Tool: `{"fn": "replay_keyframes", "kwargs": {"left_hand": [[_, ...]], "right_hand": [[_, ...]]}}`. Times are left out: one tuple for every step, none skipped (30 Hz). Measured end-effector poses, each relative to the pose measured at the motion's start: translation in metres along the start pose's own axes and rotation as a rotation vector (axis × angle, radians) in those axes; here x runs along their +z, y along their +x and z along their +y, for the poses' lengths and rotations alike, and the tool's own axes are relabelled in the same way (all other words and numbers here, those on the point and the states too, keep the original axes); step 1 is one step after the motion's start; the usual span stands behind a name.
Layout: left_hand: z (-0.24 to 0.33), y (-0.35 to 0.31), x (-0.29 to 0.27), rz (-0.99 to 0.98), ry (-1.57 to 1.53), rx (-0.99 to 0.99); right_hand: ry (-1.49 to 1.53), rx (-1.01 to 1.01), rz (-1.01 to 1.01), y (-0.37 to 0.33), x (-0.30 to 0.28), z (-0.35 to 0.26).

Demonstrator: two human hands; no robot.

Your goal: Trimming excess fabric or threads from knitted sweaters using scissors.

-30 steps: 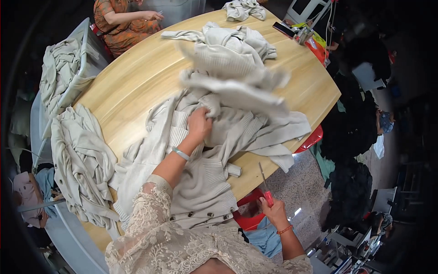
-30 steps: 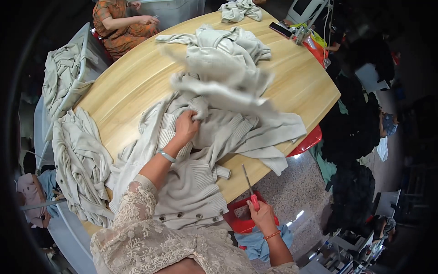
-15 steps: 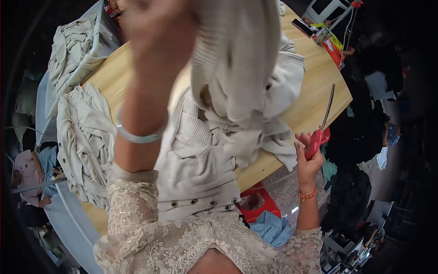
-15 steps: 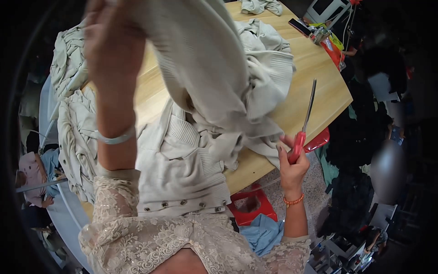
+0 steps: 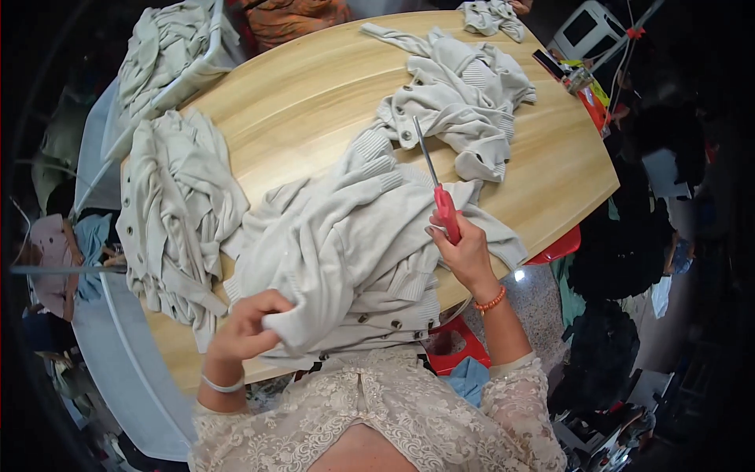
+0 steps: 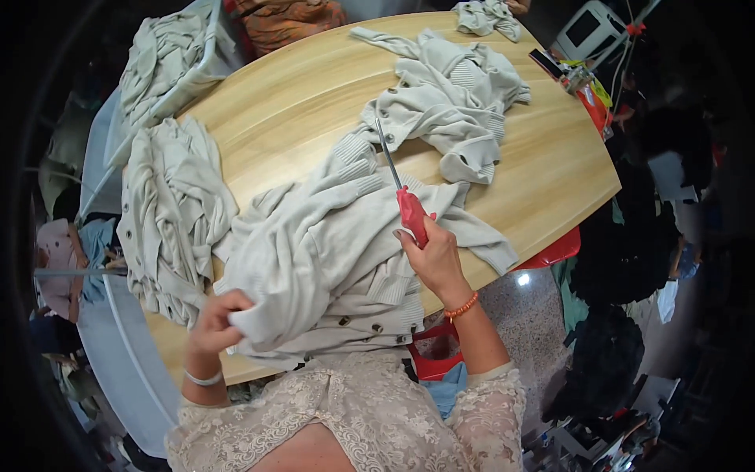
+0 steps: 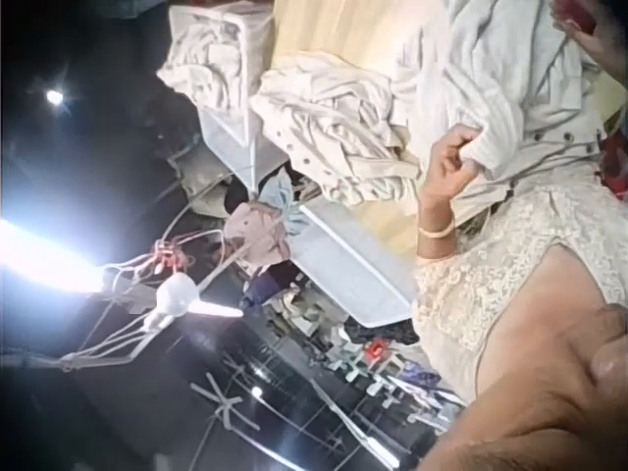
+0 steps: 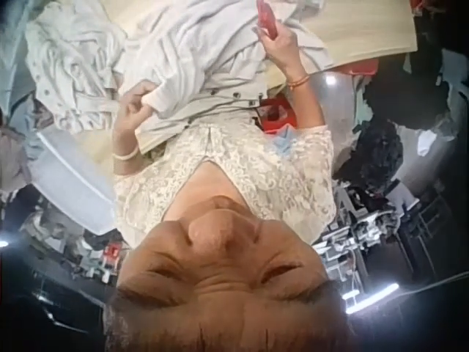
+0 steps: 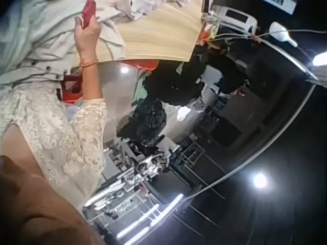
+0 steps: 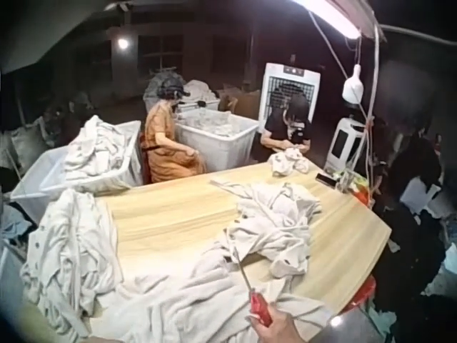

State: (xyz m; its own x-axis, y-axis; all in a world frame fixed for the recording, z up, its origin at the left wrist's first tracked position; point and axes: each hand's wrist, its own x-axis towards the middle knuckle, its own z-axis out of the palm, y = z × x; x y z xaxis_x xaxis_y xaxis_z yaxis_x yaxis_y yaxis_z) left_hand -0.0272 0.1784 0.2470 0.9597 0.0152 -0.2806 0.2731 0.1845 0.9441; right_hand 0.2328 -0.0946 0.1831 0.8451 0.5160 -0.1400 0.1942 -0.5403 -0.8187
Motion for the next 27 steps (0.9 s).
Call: {"fn": "replay_keyframes", "kwargs": {"left_hand": [[-0.018,-0.006,0.008,0.024,0.001,-0.119],[-0.048,-0.015,0.01,0.01,-0.019,-0.163],[-0.066,-0.031,0.013,0.013,-0.029,-0.208],[-0.074,-0.04,0.017,-0.034,-0.036,-0.179],[-0.073,-0.046,0.021,-0.033,-0.06,-0.195],[-0.068,-0.051,0.024,-0.025,-0.078,-0.216],[-0.059,-0.051,0.025,-0.054,-0.092,-0.177],[-0.048,-0.054,0.025,-0.068,-0.12,-0.15],[-0.04,-0.058,0.022,-0.081,-0.143,-0.124],[-0.038,-0.067,0.018,-0.053,-0.105,-0.086],[-0.026,-0.069,0.017,-0.028,-0.145,-0.056],[-0.014,-0.07,0.018,-0.007,-0.187,-0.028],[-0.009,-0.074,0.012,0.013,-0.178,0.009],[-0.003,-0.071,0.004,0.03,-0.114,0.019],[0.002,-0.067,-0.002,0.055,-0.055,0.024],[0.008,-0.055,-0.008,0.075,-0.059,0.034],[0.013,-0.04,-0.013,0.086,0.053,0.025],[0.018,-0.021,-0.019,0.099,0.165,0.017],[0.012,-0.002,-0.033,0.148,0.304,0.035],[0.011,0.014,-0.048,0.204,0.442,0.051],[0.03,0.037,-0.048,0.288,0.486,0.016],[0.013,0.061,-0.086,0.314,0.614,0.04],[0.024,0.076,-0.11,0.428,0.87,-0.009],[0.035,0.091,-0.129,0.497,0.913,0.069],[0.036,0.103,-0.153,0.73,1.098,0.185],[0.055,0.117,-0.171,0.824,1.171,0.194],[0.08,0.123,-0.193,0.873,1.117,0.138]], "right_hand": [[-0.026,-0.018,-0.01,0.006,0.01,0.003],[-0.037,-0.024,-0.014,0.011,0.018,0.004],[-0.039,-0.036,-0.017,0.019,0.03,-0.003],[-0.056,-0.04,-0.005,0.025,0.037,-0.005],[-0.172,-0.05,-0.003,0.035,0.042,-0.001],[-0.243,-0.048,-0.032,0.042,0.05,-0.008],[-0.323,-0.044,-0.042,0.048,0.054,-0.017],[-0.294,-0.144,-0.058,0.058,0.065,-0.003],[-0.269,-0.24,-0.077,0.066,0.08,0.008],[-0.241,-0.34,-0.1,0.072,0.096,0.015],[-0.25,-0.342,-0.162,0.074,0.106,0.021],[-0.258,-0.341,-0.223,0.076,0.113,0.028],[-0.27,-0.331,-0.259,0.076,0.122,0.028],[-0.305,-0.28,-0.279,0.075,0.122,0.034],[-0.338,-0.228,-0.309,0.072,0.123,0.031],[-0.32,-0.21,-0.268,0.071,0.119,0.033],[-0.305,-0.185,-0.222,0.07,0.109,0.038],[-0.294,-0.159,-0.199,0.077,0.1,0.048],[-0.253,-0.148,-0.172,0.085,0.091,0.051],[-0.212,-0.14,-0.152,0.095,0.084,0.051],[-0.194,-0.163,-0.064,0.097,0.069,0.044],[-0.203,-0.225,0.022,0.111,0.058,0.049],[-0.205,-0.21,0.054,0.117,0.046,0.029],[-0.238,-0.17,0.047,0.126,0.026,0.012],[-0.202,-0.17,0.1,0.13,0.009,-0.01],[-0.14,-0.229,0.202,0.138,-0.01,-0.016],[-0.105,-0.205,0.271,0.142,-0.023,-0.039]]}}
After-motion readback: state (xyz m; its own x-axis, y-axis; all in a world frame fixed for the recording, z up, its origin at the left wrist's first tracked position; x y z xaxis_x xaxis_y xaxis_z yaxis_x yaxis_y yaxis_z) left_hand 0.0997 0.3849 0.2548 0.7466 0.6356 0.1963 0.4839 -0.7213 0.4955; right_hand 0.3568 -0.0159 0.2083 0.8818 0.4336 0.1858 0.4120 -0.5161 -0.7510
